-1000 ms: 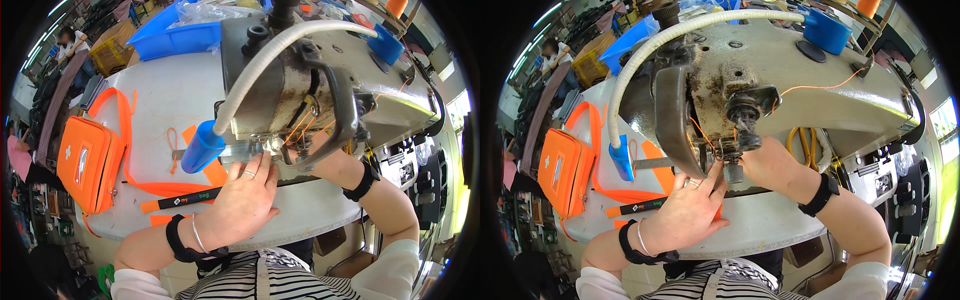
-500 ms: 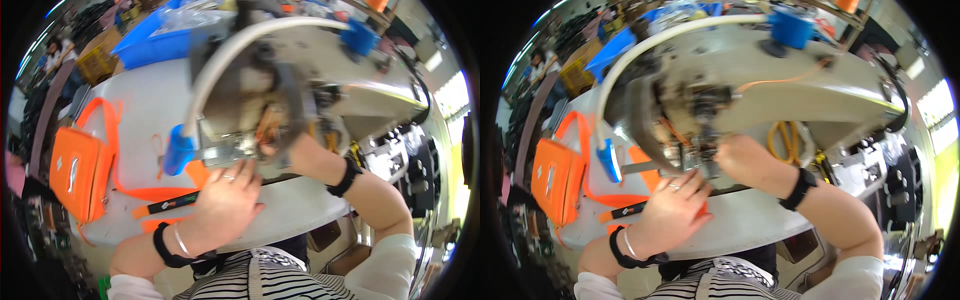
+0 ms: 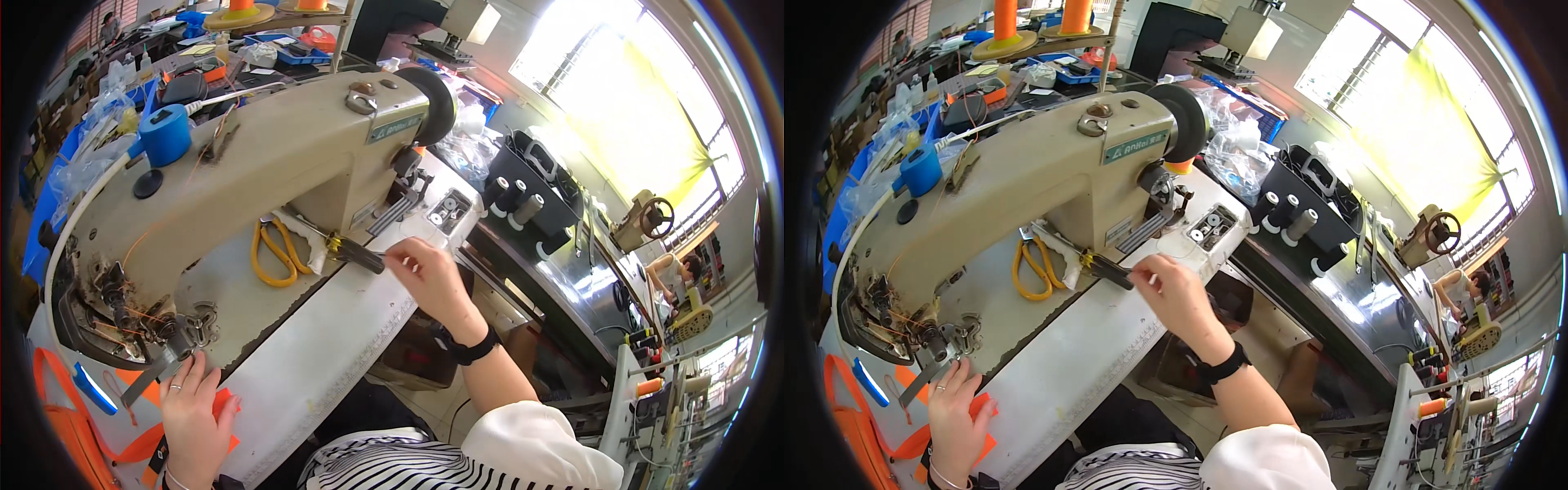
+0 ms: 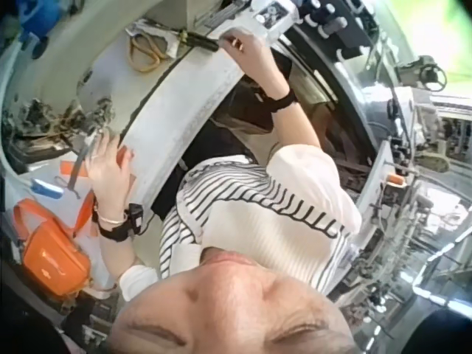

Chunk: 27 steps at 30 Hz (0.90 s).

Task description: The person sews orange fabric straps using an industrial sewing machine in a workshop. They repeatedly feed the straps through the machine, stitch them, and trim the excess thread with scissors. The person handles the straps and the machine throughout the process.

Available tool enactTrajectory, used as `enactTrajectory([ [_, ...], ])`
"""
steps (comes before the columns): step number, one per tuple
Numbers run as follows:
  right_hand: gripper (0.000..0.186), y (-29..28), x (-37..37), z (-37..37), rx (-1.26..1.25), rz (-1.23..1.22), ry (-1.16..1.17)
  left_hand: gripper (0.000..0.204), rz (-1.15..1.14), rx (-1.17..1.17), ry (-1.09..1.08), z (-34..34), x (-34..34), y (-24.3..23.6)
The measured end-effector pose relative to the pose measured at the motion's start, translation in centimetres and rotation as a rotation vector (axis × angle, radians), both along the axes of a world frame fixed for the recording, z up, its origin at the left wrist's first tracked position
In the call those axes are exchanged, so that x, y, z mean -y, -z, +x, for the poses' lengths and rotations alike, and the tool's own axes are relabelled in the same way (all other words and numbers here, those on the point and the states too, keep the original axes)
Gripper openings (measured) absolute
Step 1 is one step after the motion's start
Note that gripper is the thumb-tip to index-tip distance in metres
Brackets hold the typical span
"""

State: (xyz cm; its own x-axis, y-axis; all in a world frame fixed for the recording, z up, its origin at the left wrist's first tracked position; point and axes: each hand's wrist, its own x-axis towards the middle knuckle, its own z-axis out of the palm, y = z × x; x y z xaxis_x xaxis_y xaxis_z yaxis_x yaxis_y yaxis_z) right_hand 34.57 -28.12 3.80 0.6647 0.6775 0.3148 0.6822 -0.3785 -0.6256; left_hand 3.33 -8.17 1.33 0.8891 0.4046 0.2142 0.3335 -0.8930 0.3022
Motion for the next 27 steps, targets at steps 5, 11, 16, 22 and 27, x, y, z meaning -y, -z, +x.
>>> enactTrajectory([
  [5,0.013,1.8,1.1,1.5,0.151,0.048,0.111,0.042,0.004,-0.009,0.005,0.3,0.1,-0.2],
  [11,0.029,2.6,-4.0,0.6,0.476,-0.145,0.088,0.04,0.055,-0.011,0.014,0.3,-0.1,-0.3],
  [16,0.044,3.1,-4.1,-0.5,0.623,-0.298,0.082,0.041,0.065,0.009,0.015,0.2,-0.1,-0.3],
  [22,0.045,1.4,-2.9,-1.1,0.302,-0.18,-0.081,0.038,0.111,0.002,0.004,0.0,0.0,0.1],
  [27,0.031,-2.0,3.9,0.2,-0.236,-0.168,-0.142,0.039,0.077,0.042,0.005,-0.2,0.1,0.2],
])
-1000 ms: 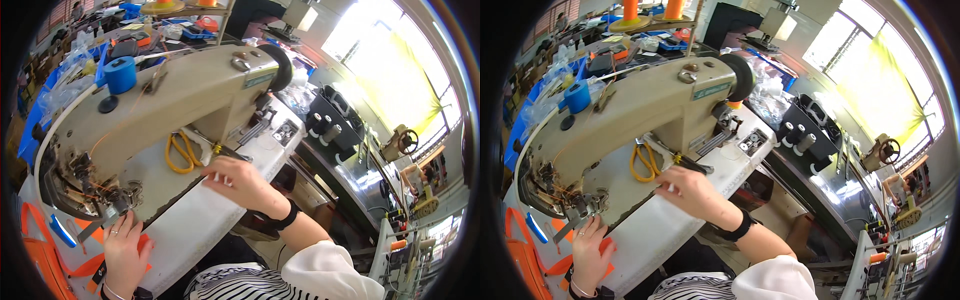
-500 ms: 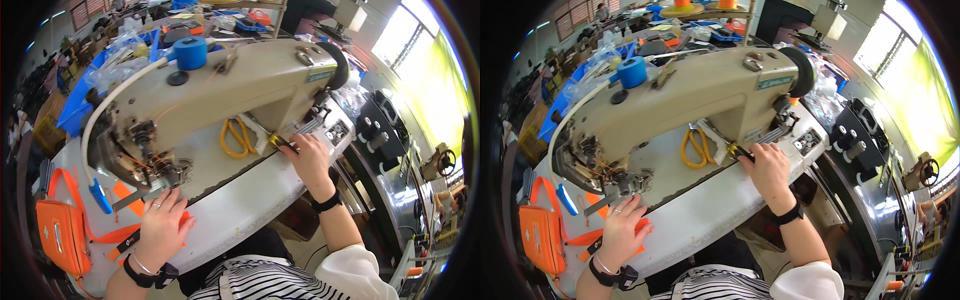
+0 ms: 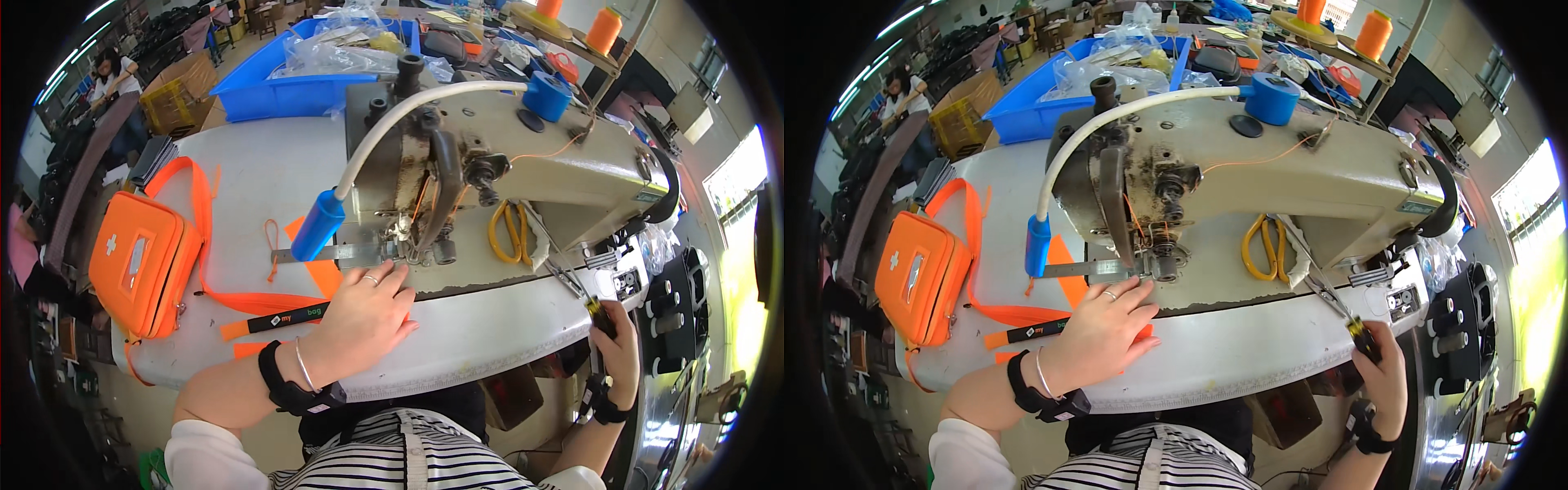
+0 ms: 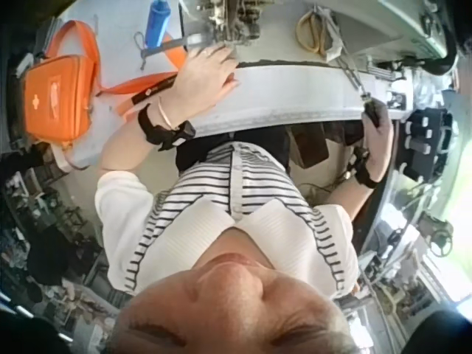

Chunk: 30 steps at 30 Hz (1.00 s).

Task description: The person sews orange fabric straps using an industrial sewing machine in a workshop. They repeatedly feed the straps through the machine, stitch them, and trim the excess thread with scissors. The person handles the straps and the machine throughout the process.

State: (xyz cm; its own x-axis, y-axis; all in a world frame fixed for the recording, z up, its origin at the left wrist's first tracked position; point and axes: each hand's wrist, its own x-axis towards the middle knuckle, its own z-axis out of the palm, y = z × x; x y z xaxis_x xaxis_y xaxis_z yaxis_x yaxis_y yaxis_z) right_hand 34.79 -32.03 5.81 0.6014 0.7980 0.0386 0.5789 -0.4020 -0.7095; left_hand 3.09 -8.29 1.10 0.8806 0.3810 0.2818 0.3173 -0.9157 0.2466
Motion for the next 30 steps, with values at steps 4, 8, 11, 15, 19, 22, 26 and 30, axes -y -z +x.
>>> enactTrajectory([
  [4,0.023,1.1,8.8,2.8,-0.28,0.106,0.121,0.036,-0.028,-0.012,-0.015,-0.1,0.0,0.0],
  [8,0.042,7.1,18.1,5.7,-0.499,0.432,0.077,0.036,-0.008,-0.016,-0.029,-0.5,-0.1,0.2],
  [11,0.05,12.3,20.7,6.8,-0.704,0.812,0.013,0.037,-0.011,-0.018,-0.023,-0.1,-0.1,0.1],
  [15,0.043,10.6,11.9,4.3,-0.844,1.15,-0.019,0.038,-0.064,-0.055,-0.014,-0.4,-0.3,0.0],
  [19,0.051,6.7,1.7,1.3,-0.779,1.15,0.079,0.04,-0.055,-0.068,0.005,-0.1,-0.6,0.0],
  [22,0.025,5.2,-5.6,-2.9,-0.953,0.982,-0.003,0.039,-0.041,-0.072,-0.004,-0.1,-0.6,0.0],
  [26,0.022,4.3,-11.2,-6.8,-1.135,0.665,-0.11,0.04,-0.044,-0.069,-0.001,-0.2,-0.6,-0.2],
  [30,0.031,5.1,-13.9,-7.3,-1.148,0.597,-0.13,0.04,-0.039,-0.065,0.005,0.0,-0.5,-0.2],
])
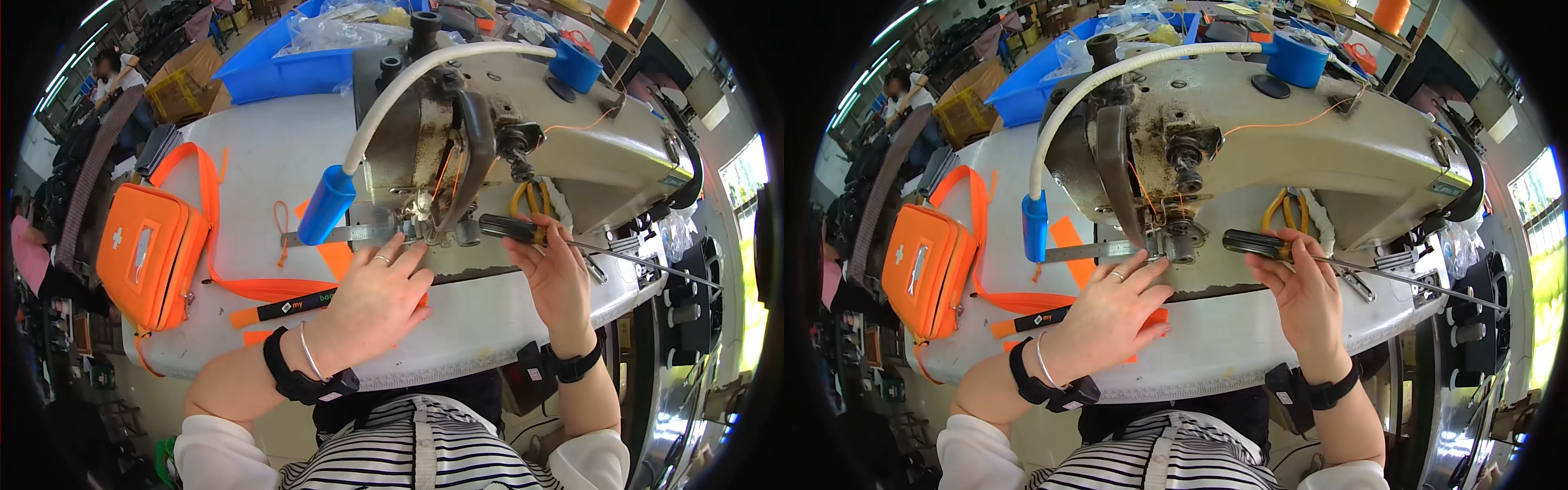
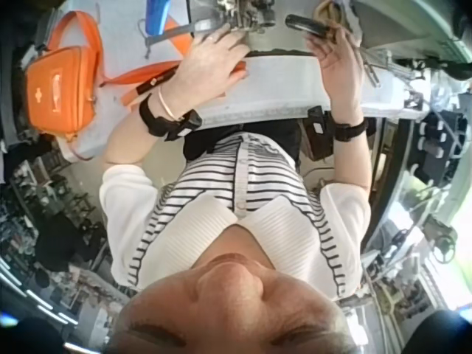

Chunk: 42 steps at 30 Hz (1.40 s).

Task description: The person sews orange fabric straps using an industrial sewing machine in a workshop. They repeatedly feed the straps through the machine, stitch them, and trim the excess thread with scissors. The person handles the straps and the machine throughout the process.

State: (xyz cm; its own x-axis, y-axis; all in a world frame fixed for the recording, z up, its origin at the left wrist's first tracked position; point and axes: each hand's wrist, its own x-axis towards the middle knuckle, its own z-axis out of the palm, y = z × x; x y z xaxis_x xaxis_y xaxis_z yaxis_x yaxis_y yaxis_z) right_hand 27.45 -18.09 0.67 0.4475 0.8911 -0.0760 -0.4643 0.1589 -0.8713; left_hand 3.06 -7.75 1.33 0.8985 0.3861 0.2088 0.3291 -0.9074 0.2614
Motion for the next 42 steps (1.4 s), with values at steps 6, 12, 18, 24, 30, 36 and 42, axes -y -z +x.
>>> enactTrajectory([
  [6,0.033,0.1,-1.5,-0.7,0.001,0.005,-0.099,0.041,-0.021,0.005,-0.011,-0.1,0.0,0.1],
  [12,0.034,0.2,-1.8,-0.1,0.023,0.009,-0.082,0.045,-0.011,-0.001,-0.011,0.1,0.0,-0.2],
  [18,0.033,-0.3,-1.8,-0.5,0.031,-0.006,-0.05,0.048,0.005,0.008,-0.028,0.1,0.0,-0.1],
  [24,0.031,-0.4,-1.4,-0.9,-0.023,-0.035,-0.119,0.047,-0.007,-0.006,-0.033,0.1,0.0,-0.2],
  [30,0.031,-1.0,-1.0,-1.8,-0.005,-0.082,-0.154,0.046,-0.003,-0.02,-0.035,0.2,0.0,-0.3],
  [36,0.032,-1.0,-0.9,-1.7,-0.008,-0.065,-0.206,0.047,-0.007,-0.009,-0.033,0.2,0.0,-0.4],
  [42,0.032,-0.6,-1.4,-1.4,-0.015,-0.048,-0.169,0.046,-0.008,-0.004,-0.031,0.2,-0.1,-0.4],
])
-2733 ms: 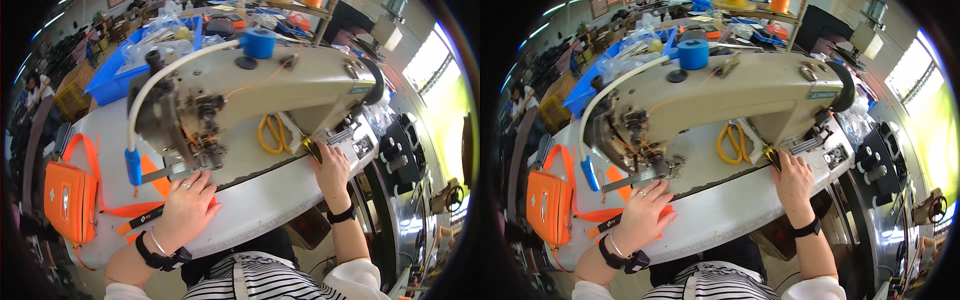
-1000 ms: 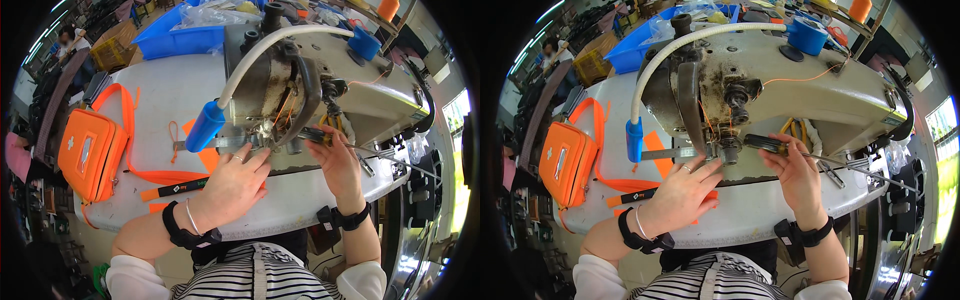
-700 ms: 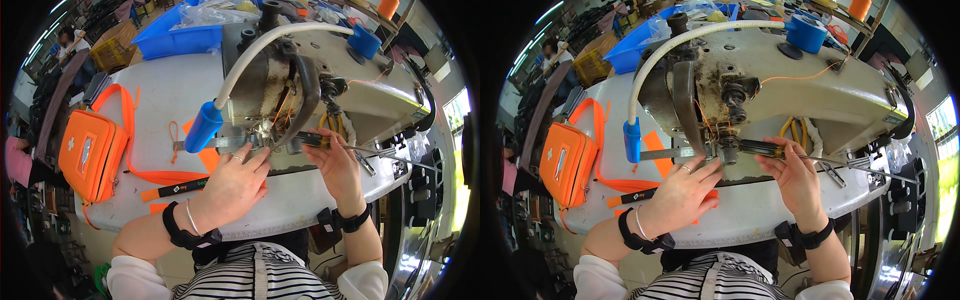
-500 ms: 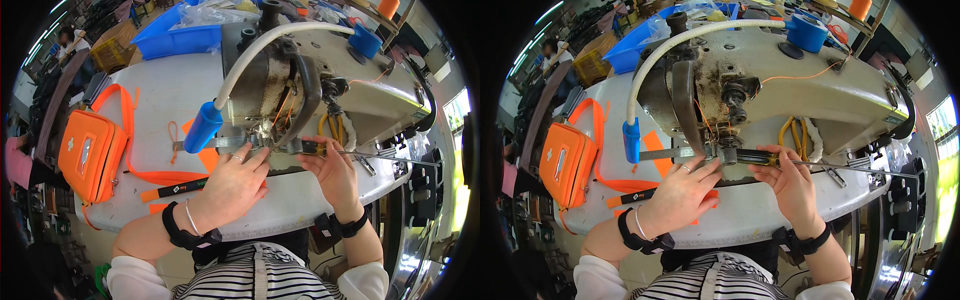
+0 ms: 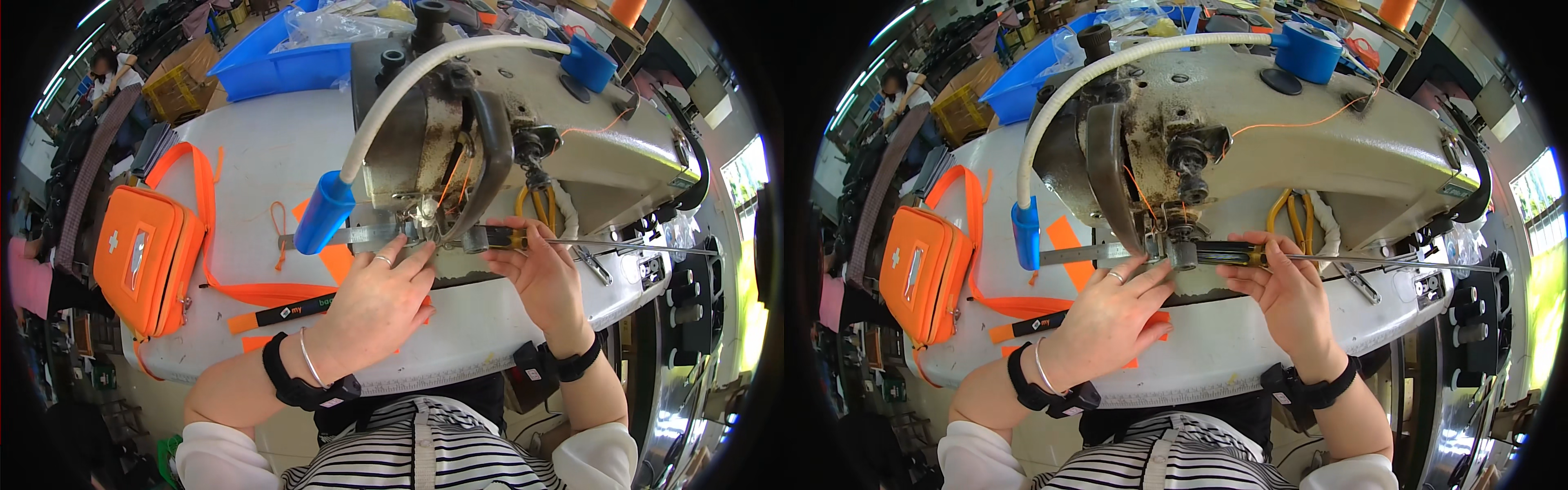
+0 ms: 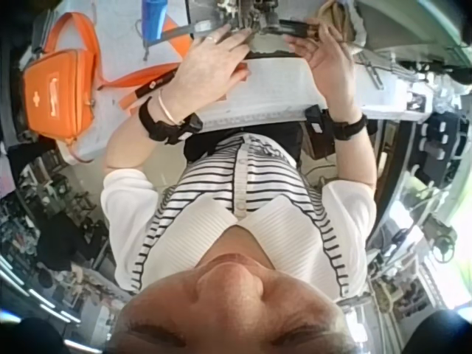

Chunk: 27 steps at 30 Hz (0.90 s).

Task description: The person sews orange fabric straps using an industrial sewing machine in a workshop. They repeatedly feed the straps through the machine, stitch them, and trim the excess thread with scissors. The person handles the straps and the machine throughout the process.

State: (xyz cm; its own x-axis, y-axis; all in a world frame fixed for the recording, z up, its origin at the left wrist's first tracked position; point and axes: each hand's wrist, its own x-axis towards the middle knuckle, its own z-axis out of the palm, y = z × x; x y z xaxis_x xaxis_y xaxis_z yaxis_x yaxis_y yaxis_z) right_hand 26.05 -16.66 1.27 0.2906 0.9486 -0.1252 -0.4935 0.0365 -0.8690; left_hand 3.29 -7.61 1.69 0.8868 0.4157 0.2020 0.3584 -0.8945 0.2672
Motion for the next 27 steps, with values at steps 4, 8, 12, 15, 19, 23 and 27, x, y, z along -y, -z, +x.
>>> enactTrajectory([
  [4,0.033,-0.4,0.0,-0.1,0.01,0.009,-0.005,0.045,-0.005,-0.002,-0.007,0.0,0.0,0.1],
  [8,0.033,-0.6,0.2,-0.7,0.025,-0.052,-0.043,0.045,0.002,0.007,-0.002,0.1,0.1,0.1],
  [12,0.034,-0.1,-0.3,-0.4,-0.004,0.028,-0.033,0.044,-0.008,-0.003,-0.009,0.0,0.1,-0.1],
  [15,0.033,0.0,-0.6,0.8,-0.002,0.078,0.062,0.043,-0.009,-0.002,-0.007,0.0,-0.1,-0.1],
  [19,0.031,0.2,-0.9,0.8,0.058,0.058,0.101,0.043,-0.001,0.001,-0.009,-0.1,-0.1,-0.1],
  [23,0.031,0.1,-1.1,1.4,0.012,0.041,0.132,0.043,0.011,-0.013,-0.008,0.0,-0.1,-0.2],
  [27,0.031,0.7,-1.0,1.5,0.028,0.06,0.081,0.042,0.004,-0.015,-0.011,0.0,0.0,-0.1],
])
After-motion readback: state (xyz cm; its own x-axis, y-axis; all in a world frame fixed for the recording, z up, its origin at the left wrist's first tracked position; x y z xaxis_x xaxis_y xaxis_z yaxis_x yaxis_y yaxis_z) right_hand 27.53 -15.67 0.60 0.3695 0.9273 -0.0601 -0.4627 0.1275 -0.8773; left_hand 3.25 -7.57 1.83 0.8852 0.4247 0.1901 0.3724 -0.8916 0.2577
